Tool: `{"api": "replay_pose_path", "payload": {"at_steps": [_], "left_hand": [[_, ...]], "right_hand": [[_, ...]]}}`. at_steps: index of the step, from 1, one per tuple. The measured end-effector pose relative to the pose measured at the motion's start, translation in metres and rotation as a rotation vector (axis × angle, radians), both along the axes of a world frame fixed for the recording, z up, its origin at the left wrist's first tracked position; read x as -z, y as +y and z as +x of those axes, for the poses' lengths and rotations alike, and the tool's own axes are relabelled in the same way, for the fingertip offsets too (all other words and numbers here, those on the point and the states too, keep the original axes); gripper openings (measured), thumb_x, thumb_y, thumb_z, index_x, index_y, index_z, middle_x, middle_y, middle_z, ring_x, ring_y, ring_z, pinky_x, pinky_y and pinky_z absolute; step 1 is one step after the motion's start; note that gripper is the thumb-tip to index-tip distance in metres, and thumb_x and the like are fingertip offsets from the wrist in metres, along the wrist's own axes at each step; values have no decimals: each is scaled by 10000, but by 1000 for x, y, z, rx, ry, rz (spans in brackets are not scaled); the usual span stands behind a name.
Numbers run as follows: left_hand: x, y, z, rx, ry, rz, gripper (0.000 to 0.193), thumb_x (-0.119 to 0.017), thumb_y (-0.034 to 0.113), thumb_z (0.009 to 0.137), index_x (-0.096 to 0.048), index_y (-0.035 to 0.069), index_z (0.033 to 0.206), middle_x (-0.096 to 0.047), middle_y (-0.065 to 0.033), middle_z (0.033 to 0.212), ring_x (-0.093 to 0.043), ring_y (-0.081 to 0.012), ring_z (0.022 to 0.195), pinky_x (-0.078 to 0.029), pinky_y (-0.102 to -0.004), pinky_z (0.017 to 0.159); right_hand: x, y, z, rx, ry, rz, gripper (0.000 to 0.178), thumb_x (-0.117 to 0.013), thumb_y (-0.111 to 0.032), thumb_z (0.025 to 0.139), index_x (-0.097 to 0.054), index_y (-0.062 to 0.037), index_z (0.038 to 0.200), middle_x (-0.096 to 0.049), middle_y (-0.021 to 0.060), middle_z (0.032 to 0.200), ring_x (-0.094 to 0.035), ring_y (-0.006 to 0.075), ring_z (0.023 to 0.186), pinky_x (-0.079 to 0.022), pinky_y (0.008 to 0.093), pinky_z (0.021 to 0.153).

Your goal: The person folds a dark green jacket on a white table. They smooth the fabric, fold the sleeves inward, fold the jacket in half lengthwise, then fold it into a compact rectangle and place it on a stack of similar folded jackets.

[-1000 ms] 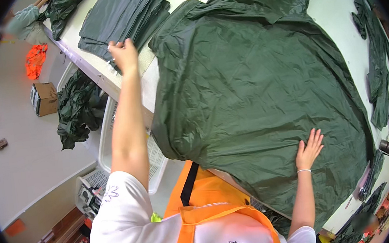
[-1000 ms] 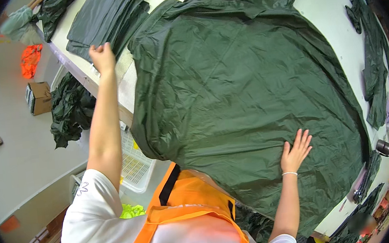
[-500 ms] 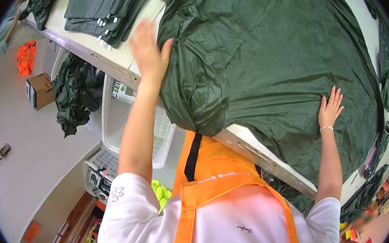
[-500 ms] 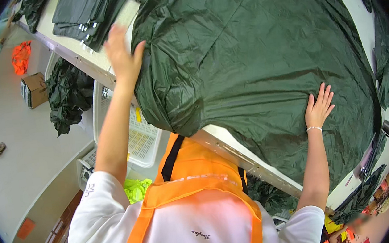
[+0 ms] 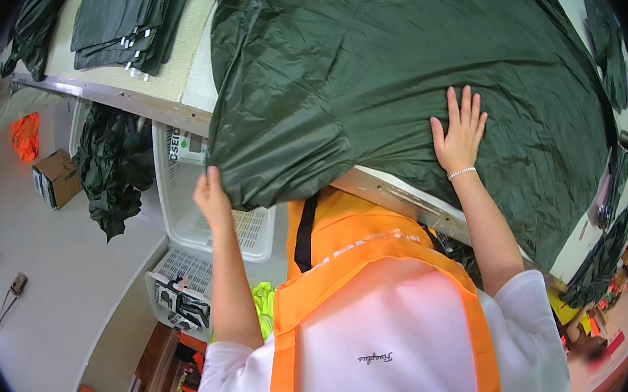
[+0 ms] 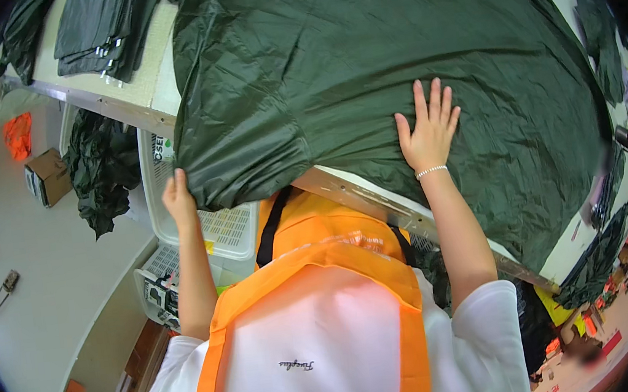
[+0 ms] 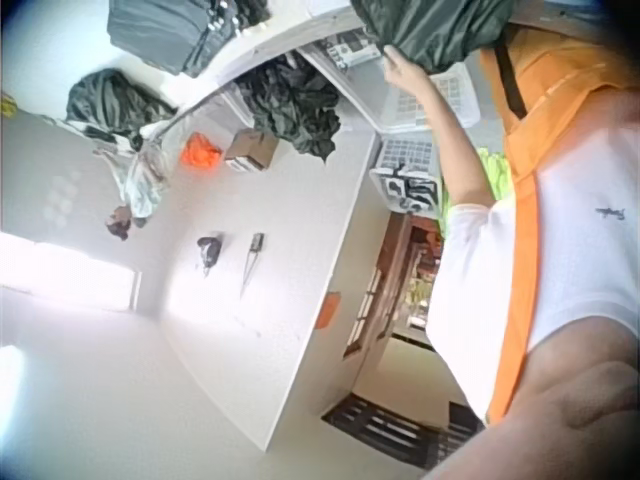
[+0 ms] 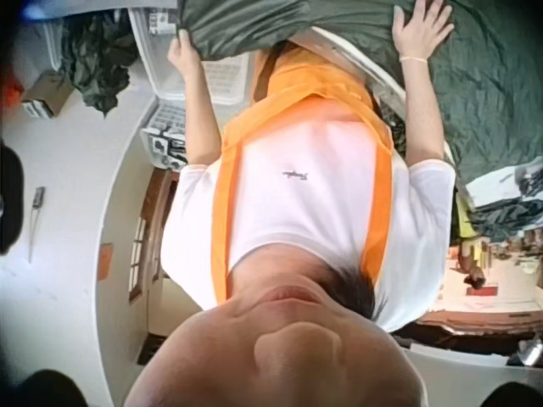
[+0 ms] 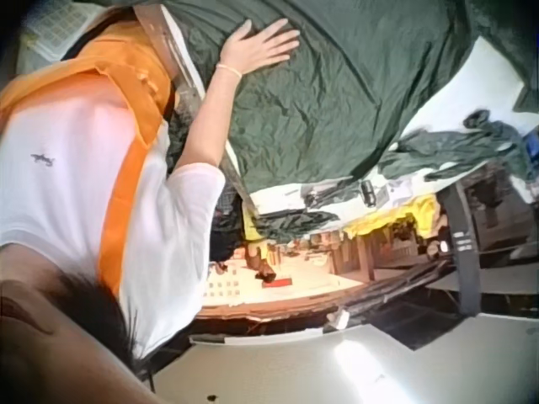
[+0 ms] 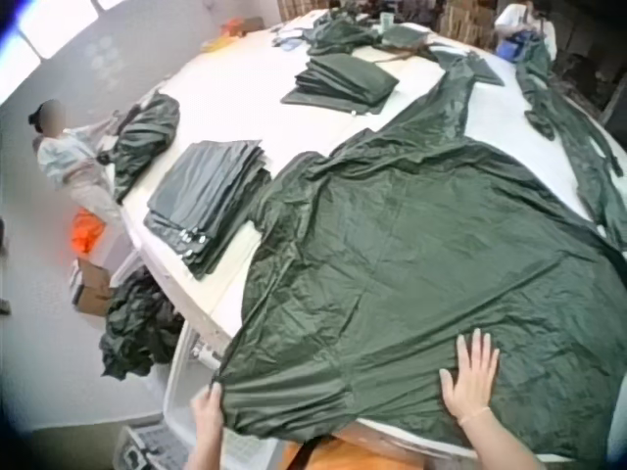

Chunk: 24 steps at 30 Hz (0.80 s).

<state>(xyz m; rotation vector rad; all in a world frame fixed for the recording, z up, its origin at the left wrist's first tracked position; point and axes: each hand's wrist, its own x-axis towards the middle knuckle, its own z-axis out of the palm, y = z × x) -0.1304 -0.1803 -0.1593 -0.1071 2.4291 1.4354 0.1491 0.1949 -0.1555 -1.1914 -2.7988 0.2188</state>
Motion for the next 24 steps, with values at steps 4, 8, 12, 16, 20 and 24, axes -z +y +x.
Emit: {"api": "replay_pose_path", "payload": {"at_steps": [4,8,12,16,20,24], "left_hand": [[-3,7,-40,38,472,-344,266,-547,153,931,-555,-38,1116,-616,-117,981,-583,-218,891,-451,-308,834],[-55,138,8,639,785,-189,381,-594,118,876,-510,7,1231,-528,-151,1270,-464,-327,1196,-317,-417,1030],[-22,218,57,991,870,-522,642,-561,414,886,-339,167,1434,-257,-102,1515,-207,-358,1390,-173,-606,1070],[11,217,64,951,921,-632,664,-541,451,883,-316,188,1450,-248,-85,1523,-216,-354,1391,-196,-615,1058],[6,197,73,942,913,-735,664,-525,459,887,-305,198,1457,-236,-61,1529,-212,-335,1398,-201,-602,1069],[-3,172,77,899,888,-686,620,-509,417,914,-320,154,1443,-256,-91,1517,-237,-313,1390,-192,-549,1092]], "right_hand": [[0,1,2,21,13,7,658,-561,-427,863,-341,-190,1436,-232,122,1522,-176,355,1404,-150,570,1093],[-4,0,3,40,-1,9,682,-583,-447,842,-351,-179,1424,-221,152,1518,-181,384,1395,-163,579,1087],[-24,-20,28,105,157,-125,724,-588,-442,847,-291,-166,1446,-179,213,1513,-168,399,1392,-146,586,1090],[-47,-45,160,323,-1,-200,710,-602,-412,846,-307,-153,1438,-202,207,1505,-189,384,1390,-147,568,1095],[-53,-41,384,716,-301,43,603,-618,-384,822,-455,-118,1337,-407,132,1405,-341,346,1308,-263,565,1019],[-19,-65,584,1340,-309,-20,433,-547,-383,890,-556,-29,1138,-571,195,1172,-543,325,1059,-440,452,856]]}}
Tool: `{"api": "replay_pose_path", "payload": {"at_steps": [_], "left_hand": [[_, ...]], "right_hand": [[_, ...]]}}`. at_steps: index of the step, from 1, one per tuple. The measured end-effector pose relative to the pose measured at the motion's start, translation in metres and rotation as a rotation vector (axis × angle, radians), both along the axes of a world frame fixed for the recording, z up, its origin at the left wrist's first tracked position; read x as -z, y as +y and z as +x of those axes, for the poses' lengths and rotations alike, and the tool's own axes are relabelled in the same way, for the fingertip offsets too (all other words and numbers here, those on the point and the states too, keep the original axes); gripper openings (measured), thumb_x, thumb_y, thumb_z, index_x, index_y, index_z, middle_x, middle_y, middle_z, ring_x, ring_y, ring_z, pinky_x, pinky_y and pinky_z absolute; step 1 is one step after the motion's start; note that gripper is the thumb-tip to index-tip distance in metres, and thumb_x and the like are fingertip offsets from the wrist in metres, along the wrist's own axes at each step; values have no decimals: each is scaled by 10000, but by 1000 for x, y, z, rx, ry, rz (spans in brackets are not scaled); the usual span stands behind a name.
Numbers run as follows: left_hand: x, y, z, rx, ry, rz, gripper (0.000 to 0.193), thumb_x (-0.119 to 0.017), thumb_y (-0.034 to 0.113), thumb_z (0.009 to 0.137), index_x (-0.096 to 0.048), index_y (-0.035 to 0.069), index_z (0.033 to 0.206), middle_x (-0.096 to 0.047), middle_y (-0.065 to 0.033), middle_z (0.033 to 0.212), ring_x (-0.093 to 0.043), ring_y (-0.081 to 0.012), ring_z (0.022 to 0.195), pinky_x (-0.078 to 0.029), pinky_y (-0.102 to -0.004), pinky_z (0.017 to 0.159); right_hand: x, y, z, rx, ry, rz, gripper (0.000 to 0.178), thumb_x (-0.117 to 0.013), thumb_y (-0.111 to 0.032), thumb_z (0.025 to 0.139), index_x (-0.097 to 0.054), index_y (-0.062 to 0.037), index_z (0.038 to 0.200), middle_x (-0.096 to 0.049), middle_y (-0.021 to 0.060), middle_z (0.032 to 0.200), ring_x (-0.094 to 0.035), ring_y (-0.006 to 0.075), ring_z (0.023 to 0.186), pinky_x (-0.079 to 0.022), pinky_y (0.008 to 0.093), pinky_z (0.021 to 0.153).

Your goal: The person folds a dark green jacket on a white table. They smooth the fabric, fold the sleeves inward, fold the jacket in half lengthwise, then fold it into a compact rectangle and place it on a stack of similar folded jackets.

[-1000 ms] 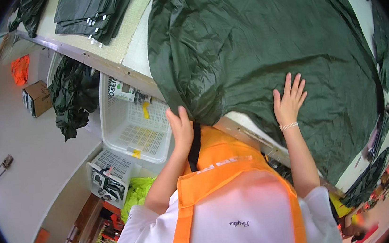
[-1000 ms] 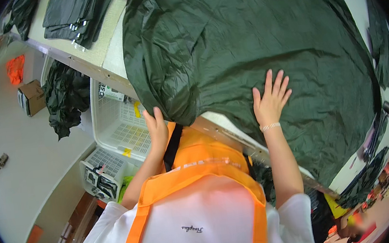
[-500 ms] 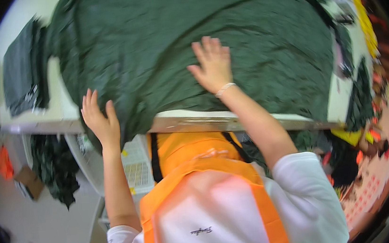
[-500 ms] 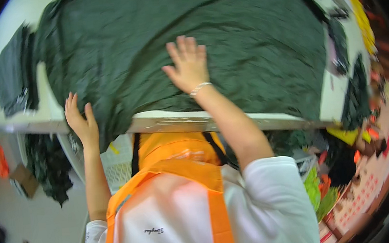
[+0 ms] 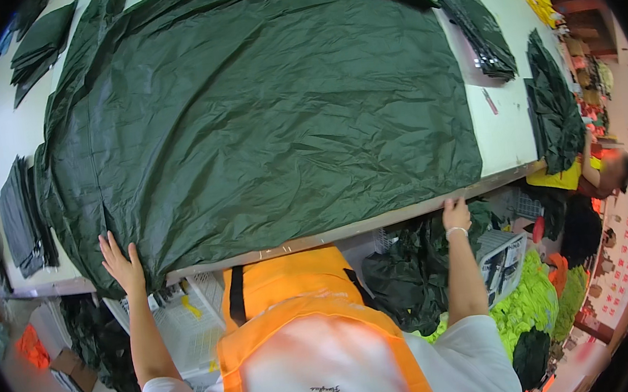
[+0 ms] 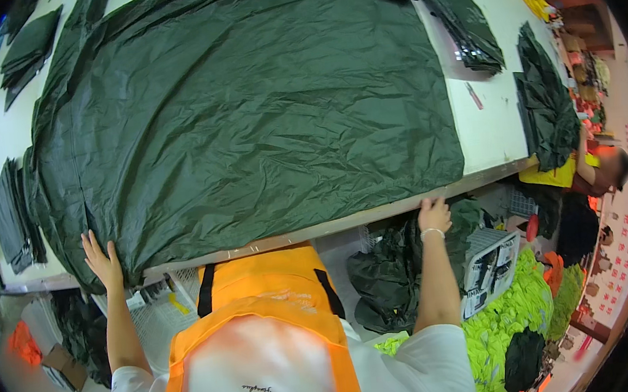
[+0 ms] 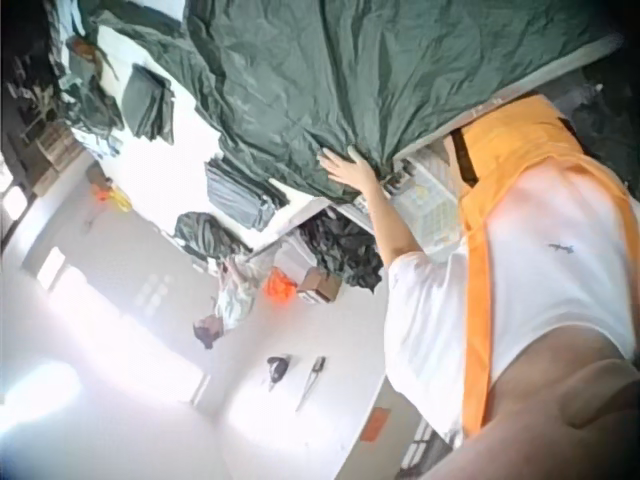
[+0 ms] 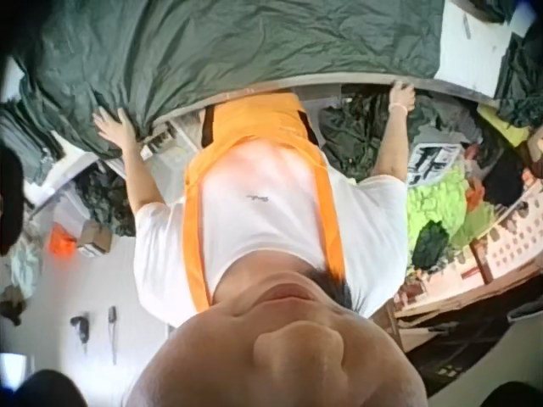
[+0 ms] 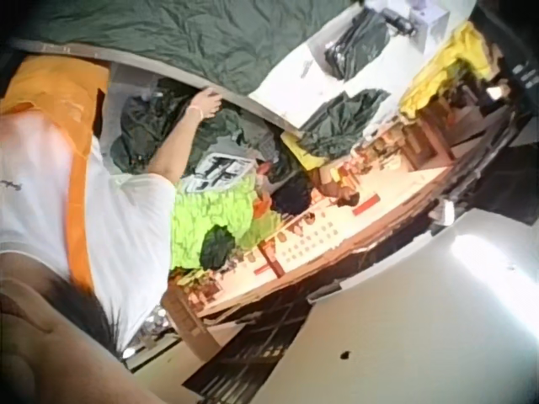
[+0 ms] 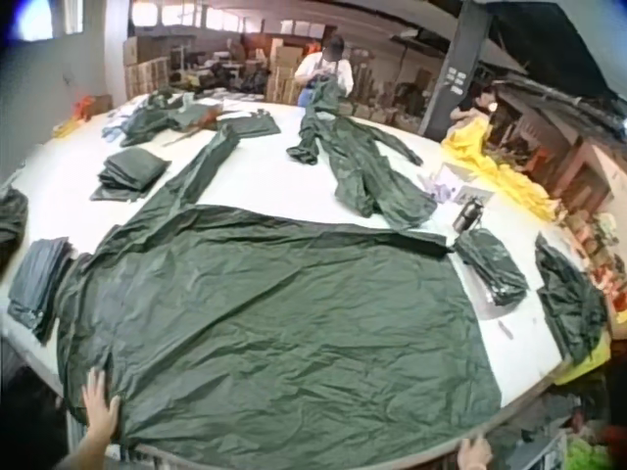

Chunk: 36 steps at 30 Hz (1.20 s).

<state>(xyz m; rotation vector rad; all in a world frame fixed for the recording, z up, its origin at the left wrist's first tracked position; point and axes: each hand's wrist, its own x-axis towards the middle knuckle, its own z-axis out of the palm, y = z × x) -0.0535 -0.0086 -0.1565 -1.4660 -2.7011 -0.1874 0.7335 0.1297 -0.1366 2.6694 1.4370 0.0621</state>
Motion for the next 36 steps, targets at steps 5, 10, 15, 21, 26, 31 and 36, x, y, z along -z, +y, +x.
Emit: {"api": "replay_pose_path", "payload": {"at_steps": [5,10,15,21,26,31,36], "left_hand": [[75,-135,-67,-744,30,331,810,-595,538,842,-350,3,1399,-312,-235,1455,-317,-367,1335,-270,-410,1077],[89,-149,-81,-1142,-1118,594,921,-534,774,730,-473,48,1292,-513,-68,1278,-501,-226,1083,-386,-359,885],[57,-110,-50,-1237,-967,741,679,-558,663,810,-630,27,1036,-625,-28,836,-455,-114,523,-308,-268,446],[57,-141,-82,-1061,-928,587,762,-503,617,869,-559,-77,1178,-622,-129,1109,-606,-242,904,-470,-350,768],[45,-132,-65,-1094,-1042,611,813,-492,628,865,-533,-118,1185,-598,-165,1164,-597,-273,1012,-470,-365,848],[32,-130,-64,-1145,-961,798,700,-566,532,875,-557,-108,1158,-608,-154,1141,-602,-275,982,-470,-368,847],[32,-164,-68,-1019,-1299,1014,446,-603,295,867,-568,-8,1192,-569,-100,1207,-518,-220,1113,-382,-338,967]], "right_hand": [[-25,32,-27,378,855,130,597,-579,-555,856,-608,31,746,-603,98,571,-581,153,461,-476,277,444],[6,43,-22,549,1180,-14,444,-718,-414,804,-566,-4,723,-616,107,609,-598,167,465,-475,241,402],[-13,44,-29,621,1226,65,227,-517,-156,926,-554,68,931,-630,155,756,-667,253,700,-559,286,556],[-17,16,-10,609,1051,-550,526,-373,-408,982,-556,84,958,-661,229,842,-673,296,715,-565,352,611],[1,6,-12,806,1070,85,497,-642,-456,851,-535,29,820,-567,116,631,-578,218,527,-525,326,502],[-20,31,-22,412,1425,652,287,-555,-273,943,-584,12,926,-644,109,845,-635,207,728,-543,312,619],[-23,-17,-4,575,1164,336,432,-677,-433,840,-585,-36,696,-572,68,545,-512,128,410,-352,233,352]]}}
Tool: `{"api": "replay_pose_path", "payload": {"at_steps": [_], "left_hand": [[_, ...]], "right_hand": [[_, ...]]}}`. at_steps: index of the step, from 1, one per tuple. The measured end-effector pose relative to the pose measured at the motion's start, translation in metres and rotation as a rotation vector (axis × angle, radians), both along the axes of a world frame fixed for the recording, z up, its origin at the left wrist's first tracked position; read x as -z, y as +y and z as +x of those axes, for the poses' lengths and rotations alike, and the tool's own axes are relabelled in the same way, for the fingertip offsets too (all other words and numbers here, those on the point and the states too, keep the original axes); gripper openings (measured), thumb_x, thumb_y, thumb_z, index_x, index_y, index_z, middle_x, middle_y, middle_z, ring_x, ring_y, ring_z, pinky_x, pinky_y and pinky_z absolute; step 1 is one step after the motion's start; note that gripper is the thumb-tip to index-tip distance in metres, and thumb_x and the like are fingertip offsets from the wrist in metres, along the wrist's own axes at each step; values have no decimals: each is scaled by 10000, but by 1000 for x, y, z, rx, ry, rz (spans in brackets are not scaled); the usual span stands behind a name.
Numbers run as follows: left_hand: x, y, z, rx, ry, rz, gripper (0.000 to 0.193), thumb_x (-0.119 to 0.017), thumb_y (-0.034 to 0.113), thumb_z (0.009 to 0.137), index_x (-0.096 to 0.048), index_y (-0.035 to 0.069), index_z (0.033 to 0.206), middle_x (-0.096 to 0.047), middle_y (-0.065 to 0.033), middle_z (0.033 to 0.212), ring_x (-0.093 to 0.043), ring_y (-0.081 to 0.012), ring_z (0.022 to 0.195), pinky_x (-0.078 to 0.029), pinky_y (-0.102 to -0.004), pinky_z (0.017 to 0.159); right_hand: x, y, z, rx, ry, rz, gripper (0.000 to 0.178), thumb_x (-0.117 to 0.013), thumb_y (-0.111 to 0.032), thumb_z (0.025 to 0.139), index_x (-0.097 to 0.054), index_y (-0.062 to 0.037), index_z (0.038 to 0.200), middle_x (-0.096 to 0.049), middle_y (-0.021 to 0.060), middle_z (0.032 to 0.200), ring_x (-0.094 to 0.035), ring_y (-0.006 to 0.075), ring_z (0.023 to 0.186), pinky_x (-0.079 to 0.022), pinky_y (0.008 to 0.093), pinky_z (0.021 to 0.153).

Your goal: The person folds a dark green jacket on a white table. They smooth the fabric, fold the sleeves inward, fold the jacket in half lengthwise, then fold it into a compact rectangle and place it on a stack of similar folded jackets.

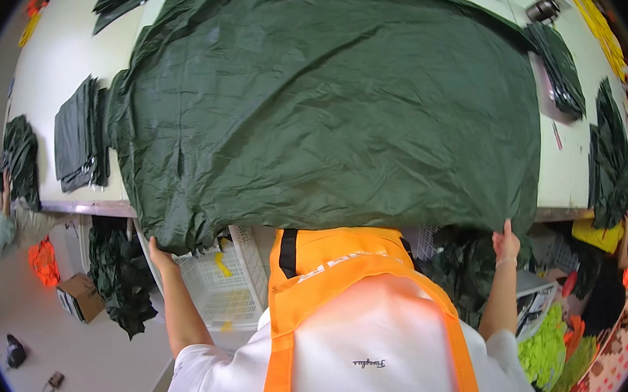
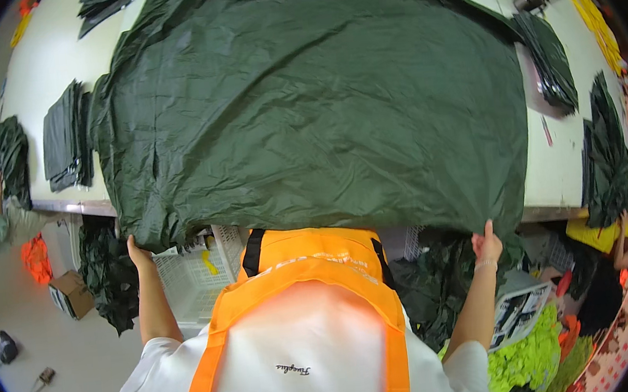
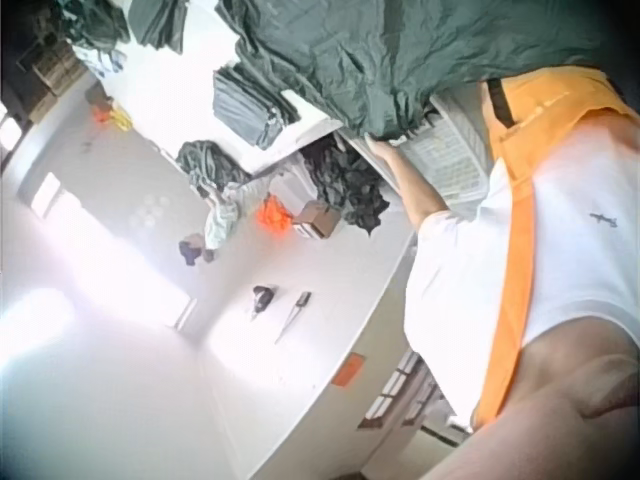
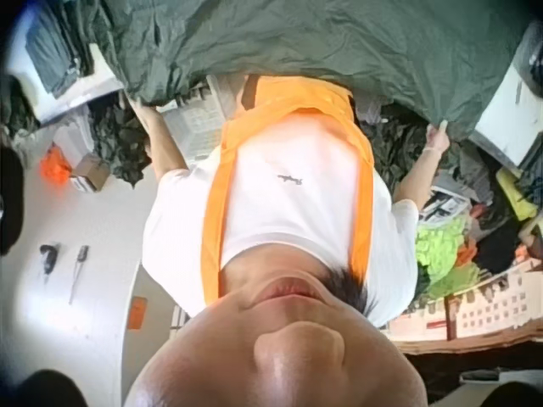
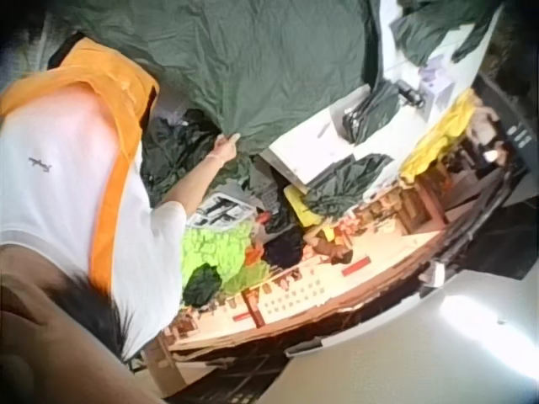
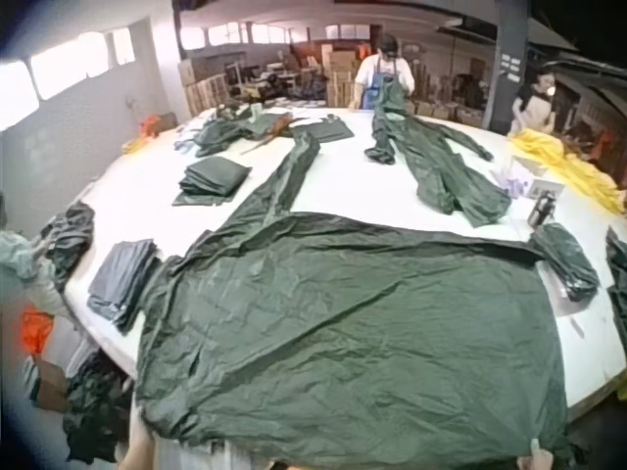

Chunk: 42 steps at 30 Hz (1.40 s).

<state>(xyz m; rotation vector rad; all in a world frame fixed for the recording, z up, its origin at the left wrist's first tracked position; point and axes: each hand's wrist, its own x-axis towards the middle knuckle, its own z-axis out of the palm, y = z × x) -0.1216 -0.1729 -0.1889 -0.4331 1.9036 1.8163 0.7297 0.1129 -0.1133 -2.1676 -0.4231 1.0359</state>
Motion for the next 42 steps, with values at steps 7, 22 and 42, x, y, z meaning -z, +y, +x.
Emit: {"api": "replay_pose_path", "payload": {"at_steps": [7,22,42], "left_hand": [[-160,44,-13,261,43,-52,366,-598,282,869,-602,12,1115,-636,-103,1090,-609,-253,977,-458,-377,915],[-56,213,-108,796,920,-681,480,-647,282,853,-537,7,1229,-634,-168,1113,-611,-241,1018,-461,-341,879],[-57,189,-122,861,852,-795,378,-797,238,693,-506,-4,713,-432,-73,571,-385,-178,551,-349,-333,530]], "right_hand": [[-71,100,28,-315,-480,177,451,-652,-352,871,-458,-66,581,-466,69,434,-420,131,340,-312,275,335],[11,255,-203,-1310,-768,192,513,-504,-392,944,-447,-81,1348,-436,174,1380,-390,360,1288,-333,472,1031],[-30,35,-502,-1491,611,-54,196,-564,-183,918,-666,-40,1003,-647,47,811,-573,127,704,-475,264,672]]}}
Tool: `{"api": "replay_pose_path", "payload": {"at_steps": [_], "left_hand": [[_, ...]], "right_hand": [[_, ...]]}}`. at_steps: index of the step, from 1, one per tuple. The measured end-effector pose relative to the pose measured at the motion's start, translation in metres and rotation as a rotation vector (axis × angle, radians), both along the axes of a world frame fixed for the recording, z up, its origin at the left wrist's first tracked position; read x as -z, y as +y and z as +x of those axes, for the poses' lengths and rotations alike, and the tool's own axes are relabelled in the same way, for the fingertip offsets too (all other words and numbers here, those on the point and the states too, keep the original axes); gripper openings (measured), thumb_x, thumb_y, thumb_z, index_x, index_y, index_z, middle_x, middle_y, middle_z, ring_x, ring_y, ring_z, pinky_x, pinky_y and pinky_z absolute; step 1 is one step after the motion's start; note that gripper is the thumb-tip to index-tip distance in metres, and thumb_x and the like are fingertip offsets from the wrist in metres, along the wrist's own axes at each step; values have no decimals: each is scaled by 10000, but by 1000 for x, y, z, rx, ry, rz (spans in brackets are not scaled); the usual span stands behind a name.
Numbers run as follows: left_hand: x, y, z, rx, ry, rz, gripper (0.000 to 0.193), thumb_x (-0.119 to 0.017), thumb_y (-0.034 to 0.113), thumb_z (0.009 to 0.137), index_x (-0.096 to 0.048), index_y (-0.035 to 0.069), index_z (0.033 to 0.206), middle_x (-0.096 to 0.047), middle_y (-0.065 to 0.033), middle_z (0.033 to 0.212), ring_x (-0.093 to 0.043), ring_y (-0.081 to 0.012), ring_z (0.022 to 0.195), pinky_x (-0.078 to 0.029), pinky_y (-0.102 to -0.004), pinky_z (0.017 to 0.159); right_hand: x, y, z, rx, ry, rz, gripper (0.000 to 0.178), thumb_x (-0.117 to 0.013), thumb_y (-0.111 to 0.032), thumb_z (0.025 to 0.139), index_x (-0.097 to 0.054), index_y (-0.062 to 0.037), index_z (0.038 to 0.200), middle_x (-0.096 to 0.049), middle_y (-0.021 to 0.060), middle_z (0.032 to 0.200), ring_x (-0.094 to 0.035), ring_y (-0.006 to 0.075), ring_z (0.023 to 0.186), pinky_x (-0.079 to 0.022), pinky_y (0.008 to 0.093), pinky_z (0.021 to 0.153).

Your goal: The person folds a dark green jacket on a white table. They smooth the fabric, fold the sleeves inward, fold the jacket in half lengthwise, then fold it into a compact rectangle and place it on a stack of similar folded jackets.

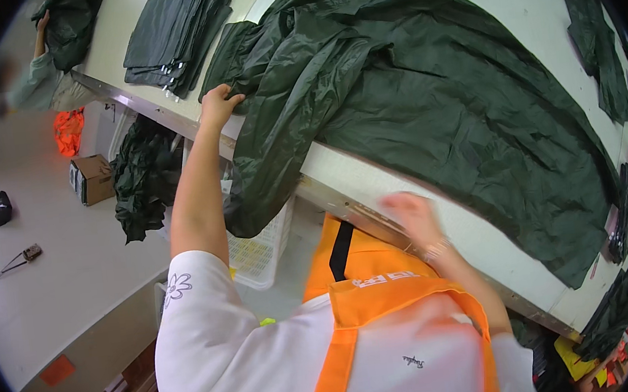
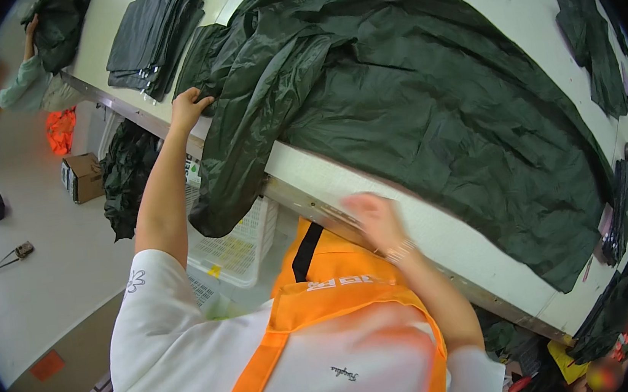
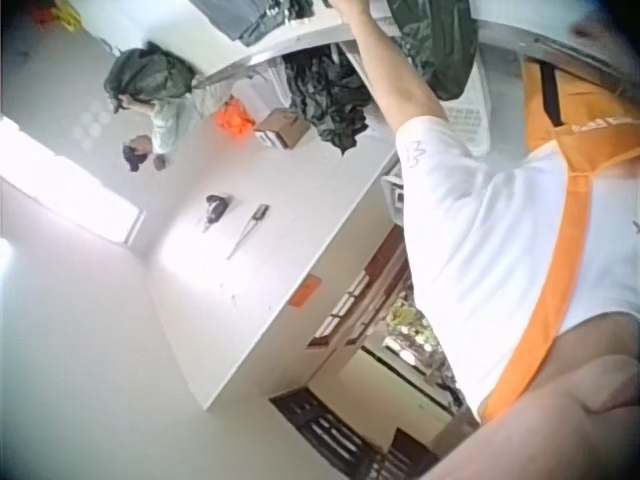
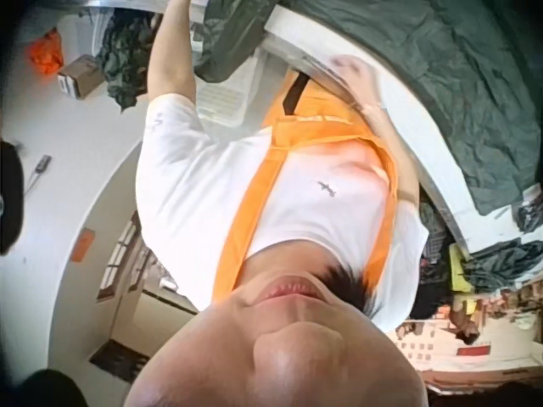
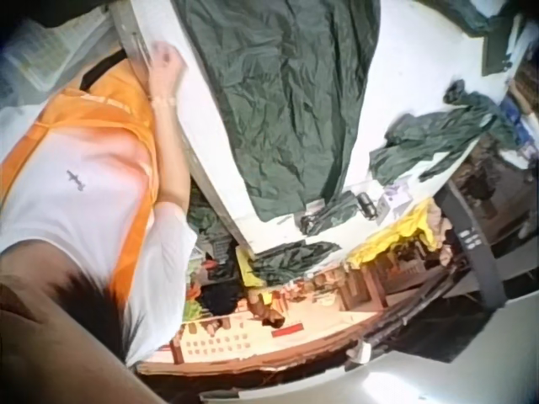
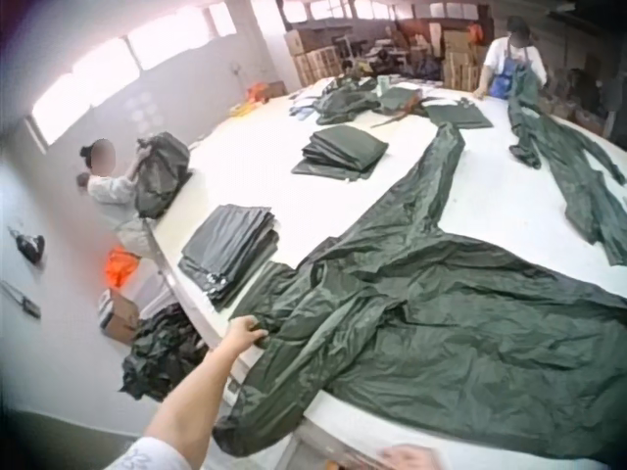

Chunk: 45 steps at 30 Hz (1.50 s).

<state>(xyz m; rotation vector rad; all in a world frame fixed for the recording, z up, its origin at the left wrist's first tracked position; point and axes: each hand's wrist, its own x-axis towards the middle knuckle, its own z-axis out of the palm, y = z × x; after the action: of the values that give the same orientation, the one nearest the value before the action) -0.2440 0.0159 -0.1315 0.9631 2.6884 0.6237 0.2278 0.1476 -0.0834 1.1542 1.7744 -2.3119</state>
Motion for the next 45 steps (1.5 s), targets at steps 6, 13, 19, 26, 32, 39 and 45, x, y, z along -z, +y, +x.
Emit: {"api": "replay_pose_path", "payload": {"at_steps": [6,13,19,26,32,39,45], "left_hand": [[1,3,13,-86,32,-13,335,-796,229,701,-587,-8,812,-557,-87,633,-494,-181,580,-395,-330,564],[9,-3,6,-135,5,-50,418,-815,288,658,-641,1,906,-677,-174,888,-654,-307,828,-487,-356,732],[9,-2,11,-160,2,-123,359,-764,249,691,-642,31,949,-675,-169,935,-645,-317,909,-488,-376,768],[5,13,16,48,165,-119,378,-550,-8,679,-601,64,1046,-647,-156,1013,-593,-331,999,-454,-390,852],[-72,100,161,718,177,370,590,-485,-80,625,-545,41,1199,-518,-137,1299,-438,-334,1251,-296,-442,1070],[-13,211,245,783,387,-60,683,-560,489,852,-338,224,1441,-215,-45,1536,-180,-308,1407,-125,-581,1099],[1,222,237,858,202,81,759,-623,485,787,-348,205,1436,-211,-58,1537,-158,-318,1414,-122,-577,1101]], "right_hand": [[27,-124,-181,-3,-13,-278,670,-726,-340,794,-462,69,1254,-586,180,1178,-590,221,1030,-460,312,883],[31,-62,-109,-29,95,-443,389,-579,-221,827,-578,47,1109,-634,71,993,-561,179,897,-445,300,817],[-70,147,92,-224,-606,478,367,-653,-272,832,-600,33,1029,-647,111,867,-582,177,741,-479,310,677],[-43,218,167,151,-1005,1568,451,-591,-397,878,-570,-46,1160,-584,168,1191,-533,316,1122,-380,421,986],[-36,149,242,950,-670,903,514,-586,-413,902,-564,50,1125,-611,177,1073,-570,261,1004,-422,322,920],[-35,164,207,1080,-453,1106,353,-480,-257,972,-442,10,745,-457,171,632,-350,211,577,-384,330,564],[17,143,268,935,-656,1201,199,-499,-171,942,-577,-8,1027,-602,192,984,-568,326,894,-440,374,830]]}}
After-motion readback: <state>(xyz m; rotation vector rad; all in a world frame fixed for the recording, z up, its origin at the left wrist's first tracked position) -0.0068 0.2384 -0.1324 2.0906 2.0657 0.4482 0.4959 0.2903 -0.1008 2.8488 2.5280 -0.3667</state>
